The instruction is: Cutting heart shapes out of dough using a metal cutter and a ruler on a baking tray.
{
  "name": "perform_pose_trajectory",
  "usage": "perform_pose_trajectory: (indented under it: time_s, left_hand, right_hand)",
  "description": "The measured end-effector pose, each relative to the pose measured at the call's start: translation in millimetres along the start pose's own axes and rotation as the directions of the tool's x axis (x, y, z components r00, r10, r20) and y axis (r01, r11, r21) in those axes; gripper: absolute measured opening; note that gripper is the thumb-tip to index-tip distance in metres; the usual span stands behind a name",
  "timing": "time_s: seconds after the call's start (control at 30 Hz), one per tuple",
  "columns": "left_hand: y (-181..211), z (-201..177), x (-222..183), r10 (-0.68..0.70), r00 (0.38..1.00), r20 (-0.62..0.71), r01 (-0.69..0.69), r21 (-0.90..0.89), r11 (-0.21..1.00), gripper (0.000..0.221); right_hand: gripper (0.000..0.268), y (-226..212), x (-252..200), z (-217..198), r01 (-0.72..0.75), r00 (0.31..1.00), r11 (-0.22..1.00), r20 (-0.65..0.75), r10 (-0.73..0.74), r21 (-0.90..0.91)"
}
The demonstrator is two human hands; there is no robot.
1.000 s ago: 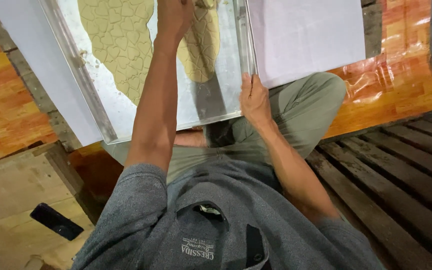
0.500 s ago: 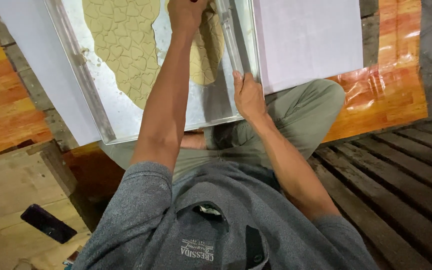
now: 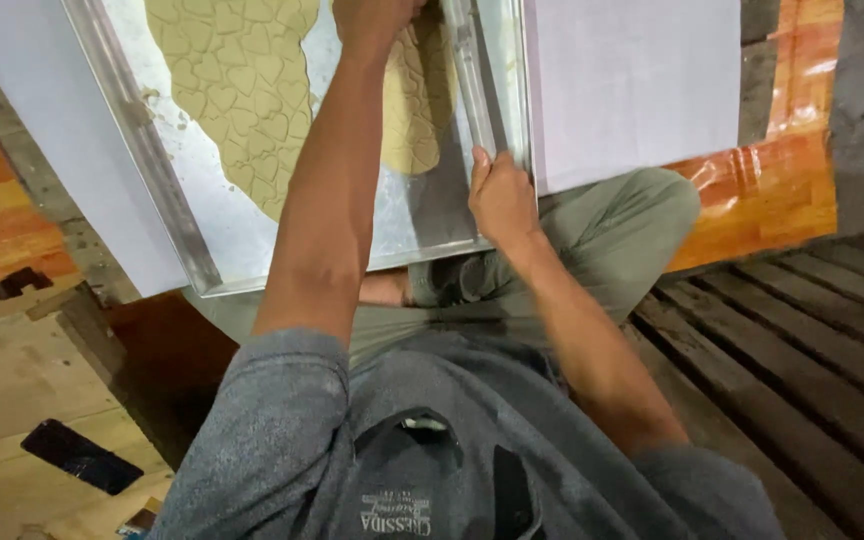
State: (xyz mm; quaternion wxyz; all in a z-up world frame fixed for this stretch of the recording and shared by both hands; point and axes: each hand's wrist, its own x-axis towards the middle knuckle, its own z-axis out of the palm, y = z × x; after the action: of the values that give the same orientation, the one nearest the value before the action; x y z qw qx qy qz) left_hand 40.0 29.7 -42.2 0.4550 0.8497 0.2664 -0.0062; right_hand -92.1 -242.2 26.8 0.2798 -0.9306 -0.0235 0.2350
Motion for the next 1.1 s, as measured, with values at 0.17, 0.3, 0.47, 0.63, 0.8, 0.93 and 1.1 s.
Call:
perform_pose_trajectory:
  time_s: [0.17, 0.3, 0.47, 0.63, 0.8, 0.93, 1.1]
  left_hand:
    - [23.9, -0.2, -11.3, -0.013, 0.998, -0.062, 0.01, -0.049, 0.999, 0.03]
    - [37.5, 16.1, -29.5, -0.031, 0.995, -0.093, 0.024, -0.077, 0.997, 0.03]
    - [56.1, 16.8, -81.4, 0.288, 0.942, -0.174, -0.267, 0.133, 0.954, 0.054]
    - [45.2, 30.4, -75.1, 0.4, 0.881, -0.251, -0.34, 0.251, 0.906, 0.033]
    - [46.0, 27.0, -70.3, 0.343, 0.919, -0.194, -0.301, 0.217, 0.929, 0.04]
    - [38.7, 27.4, -70.6, 0.413, 0.876, -0.248, -0.366, 0.216, 0.905, 0.038]
    - [37.6, 26.8, -72.8, 0.407, 0.889, -0.21, -0.364, 0.218, 0.906, 0.039]
  right_hand:
    - [0.059, -8.3, -4.7, -20.2, 0.015, 0.998, 0.984, 0.063, -0.027, 0.179]
    - [0.05, -8.1, -34.4, -51.7, -0.178, 0.981, 0.813, 0.16, 0.106, 0.554]
    - [0.038, -5.2, -50.2, -51.5, -0.021, 0.999, 0.751, -0.006, 0.033, 0.66]
    - [0.042, -3.4, -45.6, -50.3, 0.025, 1.0, 0.786, -0.004, -0.029, 0.618]
    - [0.041, 6.7, -31.5, -33.6, 0.157, 0.983, 0.946, -0.138, -0.122, 0.284]
    - [0.05, -4.8, -17.5, -28.1, 0.111, 0.987, 0.979, -0.138, -0.088, 0.172]
    - [0.055, -8.4, -14.8, -27.7, 0.06, 0.995, 0.986, -0.084, -0.048, 0.154]
